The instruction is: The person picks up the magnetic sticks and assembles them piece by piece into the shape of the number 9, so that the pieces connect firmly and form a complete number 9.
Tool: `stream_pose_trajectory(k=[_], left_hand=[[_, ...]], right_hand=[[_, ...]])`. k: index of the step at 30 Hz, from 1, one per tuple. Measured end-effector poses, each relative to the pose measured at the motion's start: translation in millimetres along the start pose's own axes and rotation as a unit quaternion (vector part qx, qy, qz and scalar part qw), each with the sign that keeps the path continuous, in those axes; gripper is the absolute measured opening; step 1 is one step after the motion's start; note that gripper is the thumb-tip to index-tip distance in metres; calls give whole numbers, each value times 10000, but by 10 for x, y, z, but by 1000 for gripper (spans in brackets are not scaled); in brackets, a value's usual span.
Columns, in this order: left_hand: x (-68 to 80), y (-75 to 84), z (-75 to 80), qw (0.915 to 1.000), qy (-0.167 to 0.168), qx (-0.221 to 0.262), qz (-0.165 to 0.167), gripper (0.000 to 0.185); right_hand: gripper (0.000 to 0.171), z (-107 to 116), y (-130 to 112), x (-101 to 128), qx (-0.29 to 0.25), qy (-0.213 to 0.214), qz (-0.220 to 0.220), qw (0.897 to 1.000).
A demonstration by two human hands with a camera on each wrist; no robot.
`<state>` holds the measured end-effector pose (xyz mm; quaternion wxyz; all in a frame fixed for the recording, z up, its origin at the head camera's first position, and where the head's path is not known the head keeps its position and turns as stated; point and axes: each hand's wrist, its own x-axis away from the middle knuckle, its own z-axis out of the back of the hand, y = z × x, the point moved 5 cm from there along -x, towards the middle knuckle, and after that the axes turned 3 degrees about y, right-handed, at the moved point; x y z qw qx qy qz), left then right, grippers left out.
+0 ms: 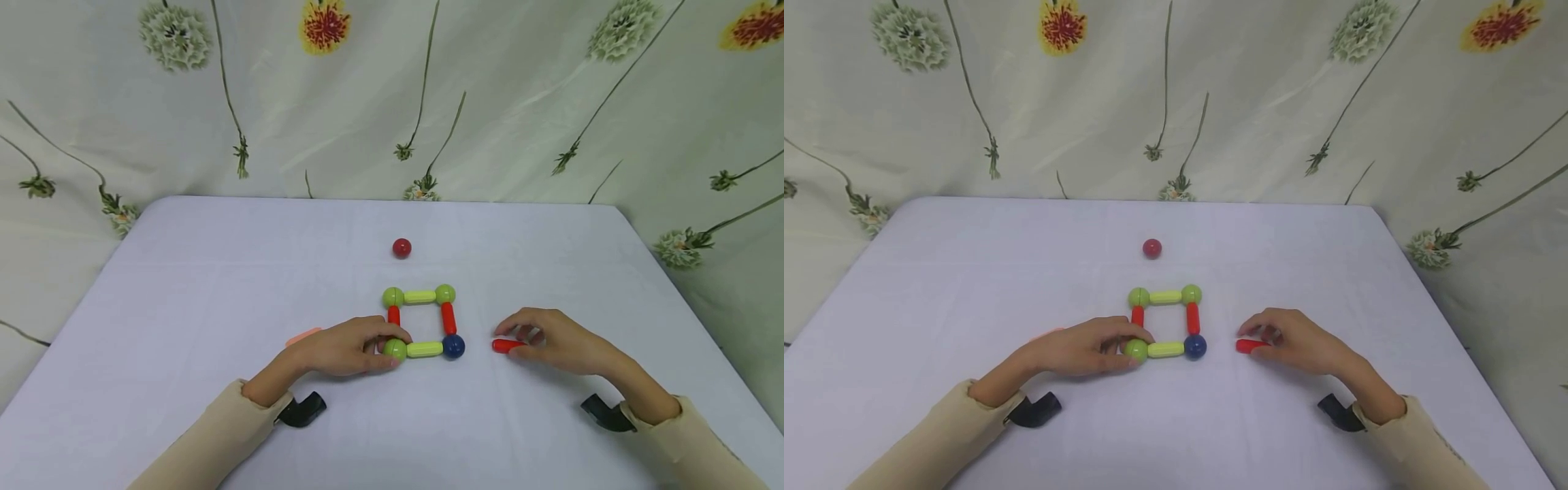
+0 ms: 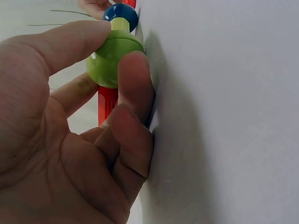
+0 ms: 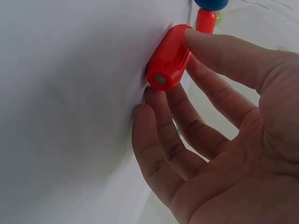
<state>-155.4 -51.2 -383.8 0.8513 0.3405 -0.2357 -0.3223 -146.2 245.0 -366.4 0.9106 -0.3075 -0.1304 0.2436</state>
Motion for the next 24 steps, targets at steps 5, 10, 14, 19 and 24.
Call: stream_pose_trajectory(k=[5,10,14,19,24], left_hand=[[8,1,6,10000,7,15,-8,32],[2,-2,2,10000,-1,36,-28,32],[2,3,2,10000,12,45,-41,33],[8,20,5,10000,27,36,-23,33],[5,27,7,10000,41,64,46,34]], right_hand=[[33,-13,0,-7,119,32,-47,9999],[31,-16,-4,-3,272,47,-113,9996],[29,-30,-3,-11,398,77,-139,9991],[31,-59,-27,-36,450,110,-87,9989],[32,-76,-90,-53,289,232,267,9990]])
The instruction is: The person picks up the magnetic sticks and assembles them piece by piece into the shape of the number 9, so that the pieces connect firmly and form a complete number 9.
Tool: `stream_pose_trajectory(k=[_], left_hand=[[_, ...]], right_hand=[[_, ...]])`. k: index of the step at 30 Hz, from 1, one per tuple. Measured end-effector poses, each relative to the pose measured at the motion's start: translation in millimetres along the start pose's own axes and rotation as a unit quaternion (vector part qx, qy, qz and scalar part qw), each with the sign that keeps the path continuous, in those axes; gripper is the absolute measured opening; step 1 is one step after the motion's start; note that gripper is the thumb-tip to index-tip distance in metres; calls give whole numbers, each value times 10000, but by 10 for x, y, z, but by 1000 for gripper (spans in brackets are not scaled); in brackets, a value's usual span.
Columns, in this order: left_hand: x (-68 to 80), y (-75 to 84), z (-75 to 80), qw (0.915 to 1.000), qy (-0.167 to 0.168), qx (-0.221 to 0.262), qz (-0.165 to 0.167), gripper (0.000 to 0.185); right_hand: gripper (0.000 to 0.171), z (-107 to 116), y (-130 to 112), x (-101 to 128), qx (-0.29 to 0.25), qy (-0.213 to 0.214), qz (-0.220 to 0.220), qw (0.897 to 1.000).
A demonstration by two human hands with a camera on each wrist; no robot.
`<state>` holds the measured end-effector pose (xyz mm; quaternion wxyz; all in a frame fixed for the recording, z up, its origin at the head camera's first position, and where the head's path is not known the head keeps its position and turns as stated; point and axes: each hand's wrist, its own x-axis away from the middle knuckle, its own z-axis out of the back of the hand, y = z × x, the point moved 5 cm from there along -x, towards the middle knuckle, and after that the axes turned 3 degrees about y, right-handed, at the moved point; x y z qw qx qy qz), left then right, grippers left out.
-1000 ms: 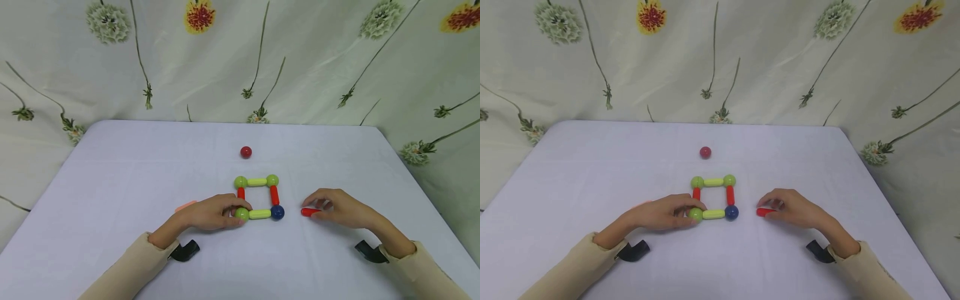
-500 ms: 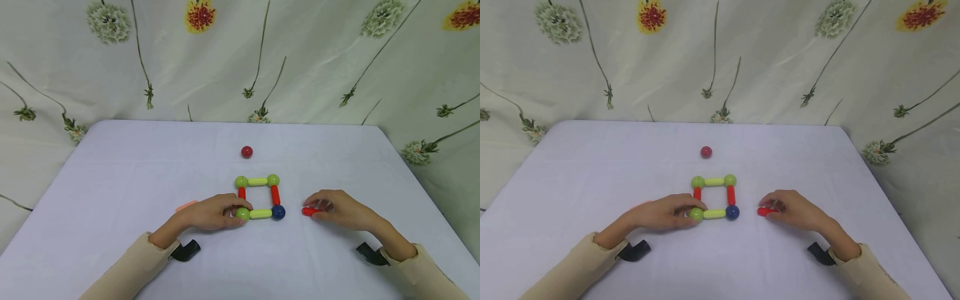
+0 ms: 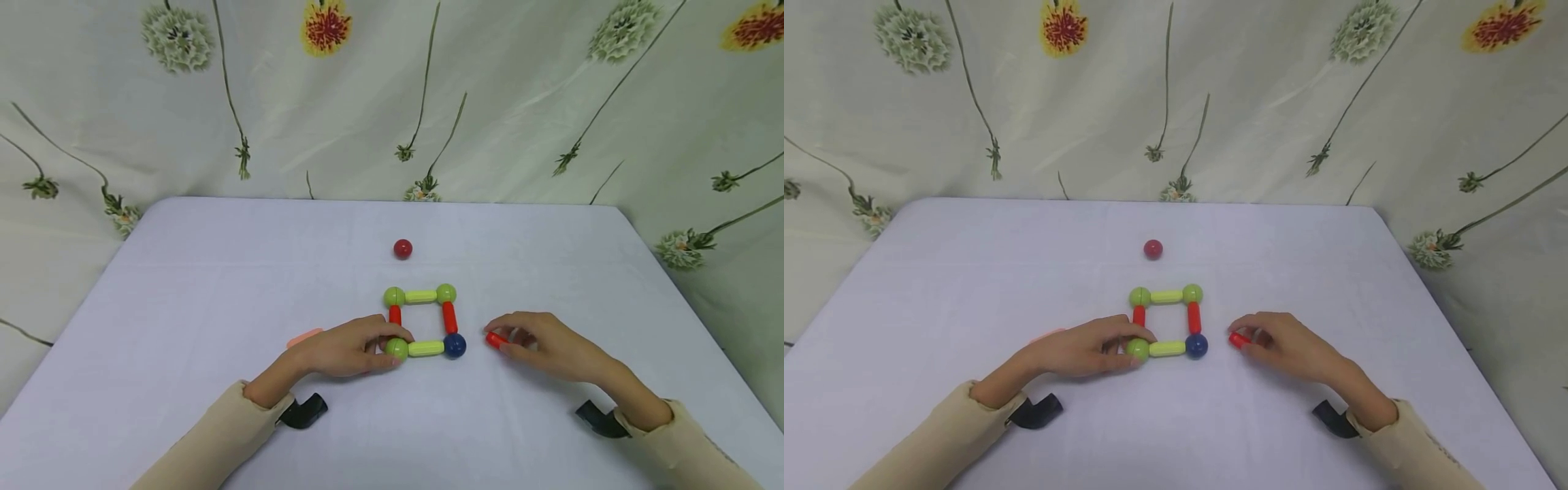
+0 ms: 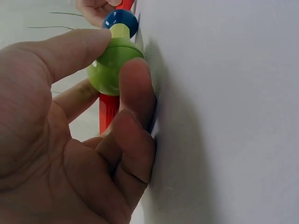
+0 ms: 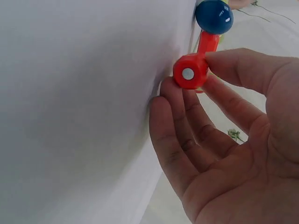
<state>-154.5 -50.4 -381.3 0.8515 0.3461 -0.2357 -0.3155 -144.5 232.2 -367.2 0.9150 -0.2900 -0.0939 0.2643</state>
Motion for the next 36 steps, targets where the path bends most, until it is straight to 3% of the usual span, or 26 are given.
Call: stream_pose_trajectory(k=[6,15,19,27,36], left_hand=[[-8,-8,0,9999,68,135,8,35],[-24,-20,-3,9996,255,107,4,35],[-32,-37,-8,9994,321,135,88,35],[-33,-42,-9,9984,413,267,276,35],[-38,-46,-6,9982,422,269,318,35]], right_hand=[[33,-42,-53,-29,-214,88,190,9996],[27,-136,-133,-73,-416,18,12,9991],[28,-189,-160,-91,-761,-76,-185,9969],[23,-293,-234,-131,-1741,-400,-788,9808],[36,-359,-263,-142,-2287,-529,-901,9679]])
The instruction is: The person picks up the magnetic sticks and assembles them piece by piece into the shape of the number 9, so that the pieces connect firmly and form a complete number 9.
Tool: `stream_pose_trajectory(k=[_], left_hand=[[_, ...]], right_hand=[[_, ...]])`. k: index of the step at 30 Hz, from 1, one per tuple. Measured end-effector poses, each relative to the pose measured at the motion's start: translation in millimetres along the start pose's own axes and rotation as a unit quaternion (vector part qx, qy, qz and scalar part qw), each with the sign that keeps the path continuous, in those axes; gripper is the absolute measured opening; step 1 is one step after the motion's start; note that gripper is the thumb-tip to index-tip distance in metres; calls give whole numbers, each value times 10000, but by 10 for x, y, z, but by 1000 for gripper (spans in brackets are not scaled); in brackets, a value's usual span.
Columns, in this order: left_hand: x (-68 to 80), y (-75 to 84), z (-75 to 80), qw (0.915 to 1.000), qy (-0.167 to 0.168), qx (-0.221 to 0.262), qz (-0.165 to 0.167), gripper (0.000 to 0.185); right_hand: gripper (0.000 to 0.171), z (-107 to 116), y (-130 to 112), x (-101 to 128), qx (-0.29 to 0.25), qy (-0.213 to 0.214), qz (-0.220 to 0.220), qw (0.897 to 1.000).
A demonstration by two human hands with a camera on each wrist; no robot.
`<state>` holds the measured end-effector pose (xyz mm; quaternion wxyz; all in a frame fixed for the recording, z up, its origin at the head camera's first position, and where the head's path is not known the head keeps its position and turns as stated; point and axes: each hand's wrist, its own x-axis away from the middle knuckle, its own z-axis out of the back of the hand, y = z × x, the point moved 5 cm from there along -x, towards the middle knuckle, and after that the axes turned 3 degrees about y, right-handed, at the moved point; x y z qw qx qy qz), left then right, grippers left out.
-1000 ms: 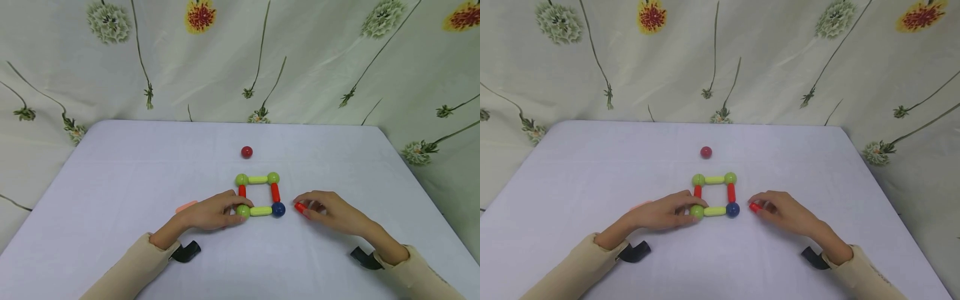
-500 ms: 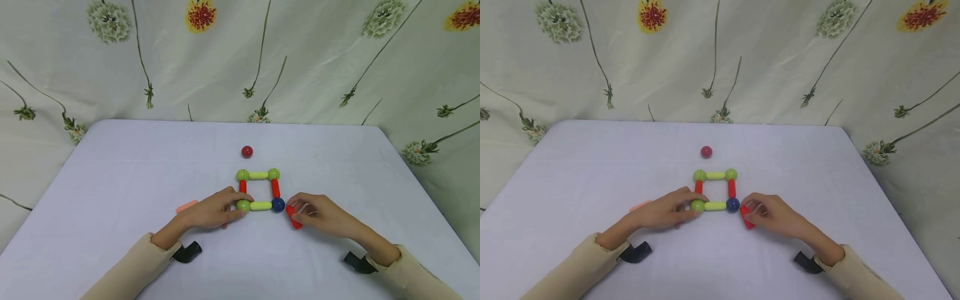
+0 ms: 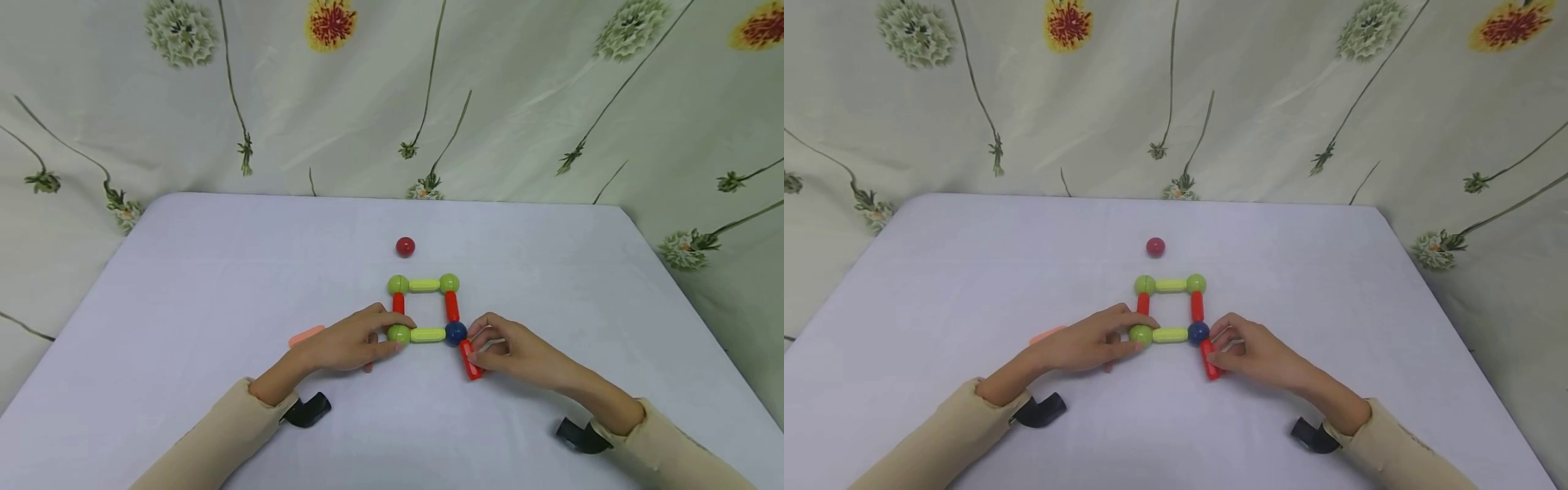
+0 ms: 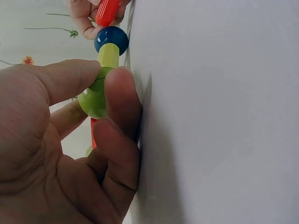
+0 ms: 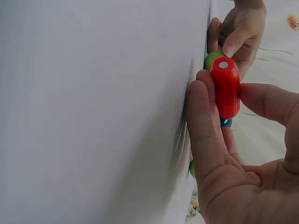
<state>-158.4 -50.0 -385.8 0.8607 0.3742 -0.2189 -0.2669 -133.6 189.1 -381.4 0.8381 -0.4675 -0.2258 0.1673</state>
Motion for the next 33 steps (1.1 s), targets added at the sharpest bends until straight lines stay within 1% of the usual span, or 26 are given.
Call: stream_pose_trajectory(k=[4,7,14,16,19,23,26,28,30,33], left_hand=[[-6,-3,-1,10000,-12,1,-30,35],[-3,-1,0,10000,-18,4,-38,34],[7,2,7,10000,-19,-28,-17,34],[7,2,6,10000,-20,-18,-12,34],[6,2,6,10000,-16,-1,18,34],[4,-3,3,10000,-14,34,24,34],[5,-8,1,10000,-28,55,35,34],[7,-8,1,10000,-30,56,46,34],[6,-12,-2,10000,-26,51,45,34],[3,-16,-8,10000,-29,39,58,35]], right_hand=[[45,-25,26,-14,-244,-64,-186,9995],[50,-39,34,-30,-295,-74,-236,9993],[58,-73,12,-62,-449,-182,-162,9987],[59,-76,-2,-69,-406,-182,-150,9989],[60,-73,-17,-76,-160,-138,-125,9997],[60,-50,-29,-84,300,-77,-31,9995],[54,-1,-41,-93,727,26,135,9973],[48,59,-55,-106,1056,225,281,9938],[47,134,-71,-127,1359,510,410,9886],[55,239,-82,-175,1386,878,454,9854]])
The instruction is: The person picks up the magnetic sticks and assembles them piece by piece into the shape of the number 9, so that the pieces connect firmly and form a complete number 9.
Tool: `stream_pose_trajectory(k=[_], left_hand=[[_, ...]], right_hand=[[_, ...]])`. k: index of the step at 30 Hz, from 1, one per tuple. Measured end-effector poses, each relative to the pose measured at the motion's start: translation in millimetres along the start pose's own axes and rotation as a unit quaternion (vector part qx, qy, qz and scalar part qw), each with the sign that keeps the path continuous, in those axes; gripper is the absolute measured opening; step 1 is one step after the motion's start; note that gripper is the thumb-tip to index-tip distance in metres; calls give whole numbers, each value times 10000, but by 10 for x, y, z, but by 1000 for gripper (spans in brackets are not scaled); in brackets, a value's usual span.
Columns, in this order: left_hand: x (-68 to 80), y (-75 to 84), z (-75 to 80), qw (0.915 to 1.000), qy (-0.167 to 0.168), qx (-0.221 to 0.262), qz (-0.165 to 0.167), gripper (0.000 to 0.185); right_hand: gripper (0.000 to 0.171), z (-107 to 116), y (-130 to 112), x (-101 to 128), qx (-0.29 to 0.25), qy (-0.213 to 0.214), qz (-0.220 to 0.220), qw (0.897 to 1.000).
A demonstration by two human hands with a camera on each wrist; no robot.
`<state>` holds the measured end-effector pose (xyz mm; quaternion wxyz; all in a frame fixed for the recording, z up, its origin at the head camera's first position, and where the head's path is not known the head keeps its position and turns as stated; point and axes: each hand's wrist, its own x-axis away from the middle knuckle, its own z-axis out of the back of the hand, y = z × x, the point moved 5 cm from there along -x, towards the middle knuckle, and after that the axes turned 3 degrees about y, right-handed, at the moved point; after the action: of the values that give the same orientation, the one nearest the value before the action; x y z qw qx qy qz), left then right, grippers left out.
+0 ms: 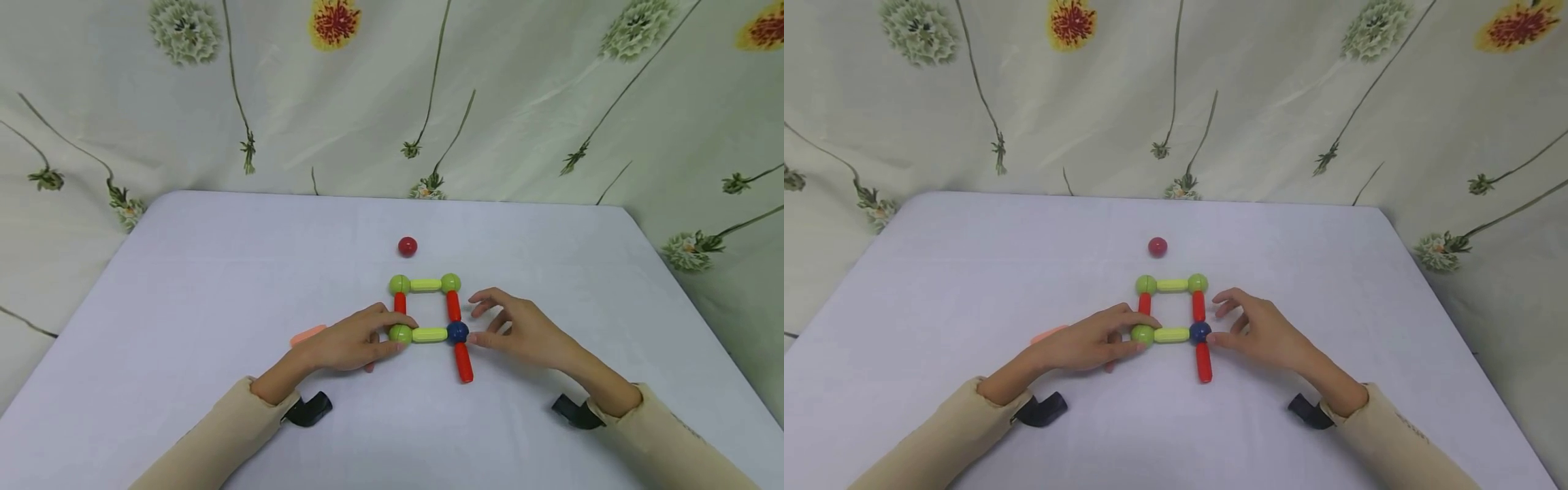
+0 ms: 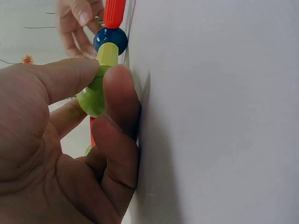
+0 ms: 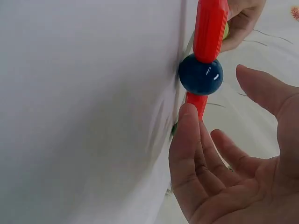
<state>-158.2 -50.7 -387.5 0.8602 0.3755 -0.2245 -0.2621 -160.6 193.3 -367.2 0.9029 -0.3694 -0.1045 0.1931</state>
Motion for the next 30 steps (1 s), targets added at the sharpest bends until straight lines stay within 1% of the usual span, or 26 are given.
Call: stream_pose_trajectory(k=[2,4,7,10,13,16,19,24,27,30], left_hand=[[-4,-3,-6,10000,-19,8,5,35],[-8,-2,-10,10000,-41,8,10,35],[-14,3,-6,10000,-43,-14,-43,36],[-13,10,8,10000,-28,-34,-86,36],[-7,16,17,9999,-39,-7,-102,37],[-2,15,23,9999,-63,-6,-120,38],[8,15,34,9998,-99,-24,-180,39],[24,36,71,9994,-138,-154,-288,42],[47,69,130,9987,32,-328,-382,42],[77,100,219,9970,366,-488,-467,40]], right_hand=[[66,35,21,-50,-140,104,-70,9998],[75,50,37,-100,-410,52,-176,9990],[85,45,66,-175,-665,-226,-401,9967],[91,26,89,-253,-896,-610,-618,9922],[93,10,108,-320,-1025,-926,-718,9878],[93,2,126,-360,-1107,-1101,-824,9843],[91,-6,136,-378,-1171,-1167,-854,9825],[87,-14,156,-377,-1263,-1143,-920,9811],[87,-14,168,-375,-1289,-1105,-1005,9803],[87,-17,172,-386,-1288,-1110,-1011,9802]])
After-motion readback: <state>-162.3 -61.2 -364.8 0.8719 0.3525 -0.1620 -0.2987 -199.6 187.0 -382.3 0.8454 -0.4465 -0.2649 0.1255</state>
